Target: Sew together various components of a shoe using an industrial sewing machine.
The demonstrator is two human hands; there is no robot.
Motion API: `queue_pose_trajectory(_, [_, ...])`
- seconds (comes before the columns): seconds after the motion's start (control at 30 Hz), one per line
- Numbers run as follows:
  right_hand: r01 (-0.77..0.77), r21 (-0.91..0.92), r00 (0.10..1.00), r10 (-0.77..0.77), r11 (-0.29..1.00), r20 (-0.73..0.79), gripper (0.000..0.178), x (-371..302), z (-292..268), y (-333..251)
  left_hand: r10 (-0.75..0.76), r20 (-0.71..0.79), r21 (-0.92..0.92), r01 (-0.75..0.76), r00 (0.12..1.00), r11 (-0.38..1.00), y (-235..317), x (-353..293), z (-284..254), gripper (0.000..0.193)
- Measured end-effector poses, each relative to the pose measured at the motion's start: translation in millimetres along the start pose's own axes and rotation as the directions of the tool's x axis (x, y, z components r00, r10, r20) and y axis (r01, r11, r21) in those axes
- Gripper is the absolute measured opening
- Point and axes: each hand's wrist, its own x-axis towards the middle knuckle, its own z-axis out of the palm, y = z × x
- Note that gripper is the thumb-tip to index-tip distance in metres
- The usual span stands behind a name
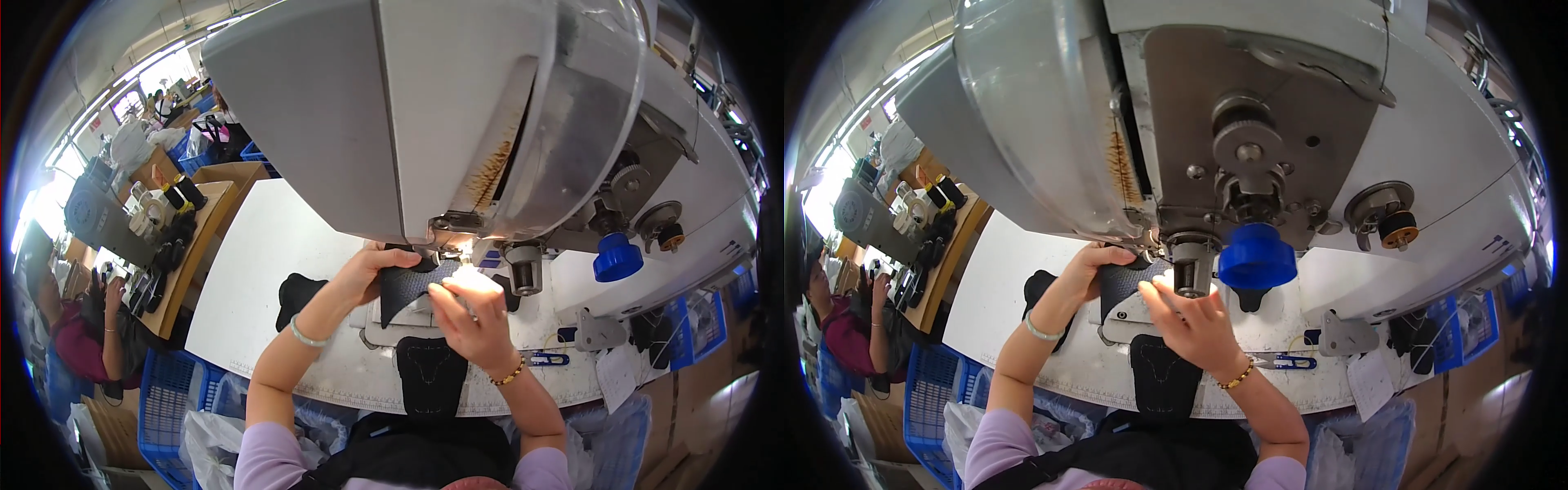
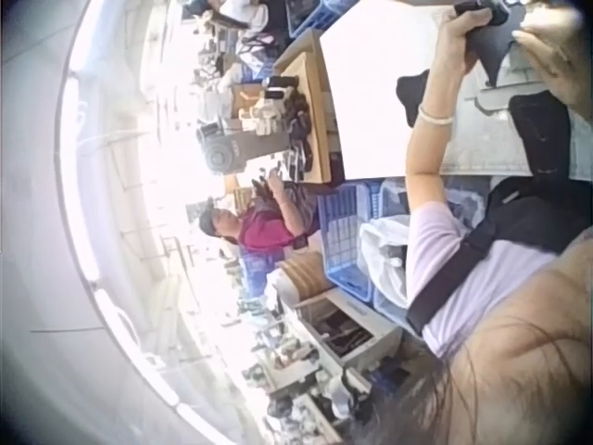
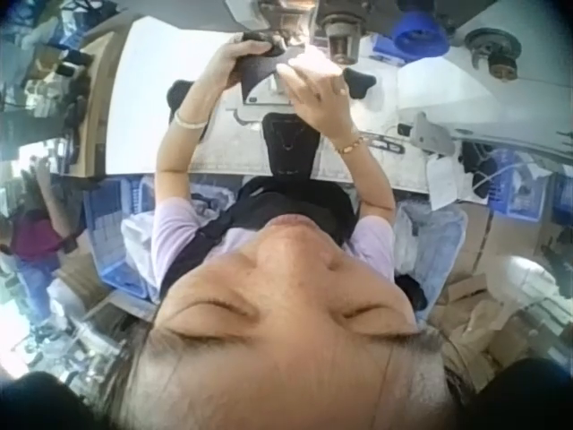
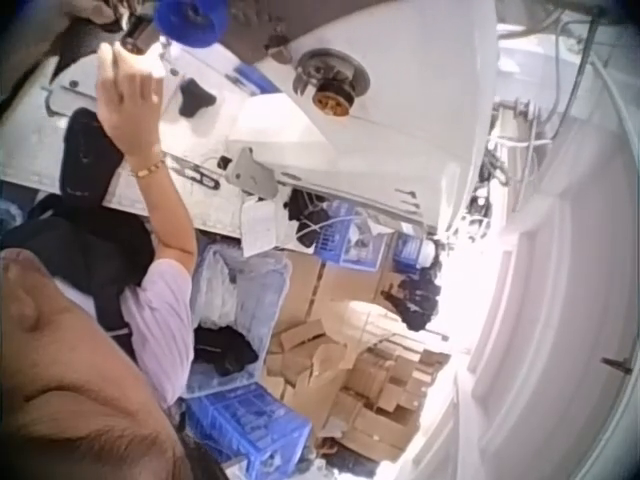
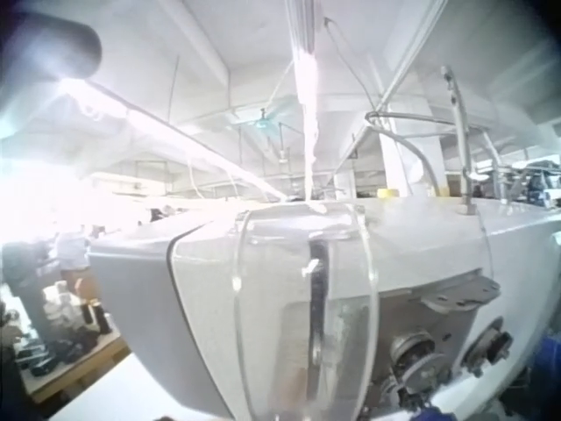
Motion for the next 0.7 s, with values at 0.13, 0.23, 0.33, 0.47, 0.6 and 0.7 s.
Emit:
queue_pose_trajectory(0.13, [0.051, -0.219, 0.996, -0.033, 0.974, 0.084, 0.034, 4.9, 8.4, -11.1, 0.04, 0.043, -0.026, -0.039, 0.998, 0.999, -9.5, -5.4, -5.3, 0.025])
queue_pose_trajectory(0.23, [0.034, -0.205, 0.996, -0.016, 0.978, 0.086, 0.036, 6.5, 9.0, -13.8, 0.02, 0.041, -0.06, -0.018, 0.999, 0.998, -8.9, -11.7, -0.3, 0.025])
queue_pose_trajectory(0.33, [0.021, -0.174, 0.997, -0.008, 0.985, 0.076, 0.035, 7.4, 8.7, -14.4, 0.021, 0.004, -0.091, -0.021, 1.0, 0.996, -15.3, -12.7, 0.1, 0.023])
queue_pose_trajectory(0.47, [0.02, -0.121, 1.0, -0.017, 0.992, 0.026, 0.031, 2.2, 7.0, -10.2, 0.088, -0.077, -0.104, -0.096, 0.993, 0.99, -26.0, -22.9, 10.1, 0.018])
queue_pose_trajectory(0.6, [0.076, -0.09, 0.997, -0.075, 0.993, 0.007, 0.031, -2.6, 1.3, -5.2, 0.189, -0.118, -0.04, -0.195, 0.975, 0.98, -35.1, -31.1, 14.4, 0.016])
queue_pose_trajectory(0.7, [0.069, 0.003, 0.997, -0.069, 0.998, 0.021, 0.029, -3.1, -0.2, 2.2, 0.177, -0.126, -0.049, -0.184, 0.976, 0.982, -32.0, -33.0, 19.4, 0.017])
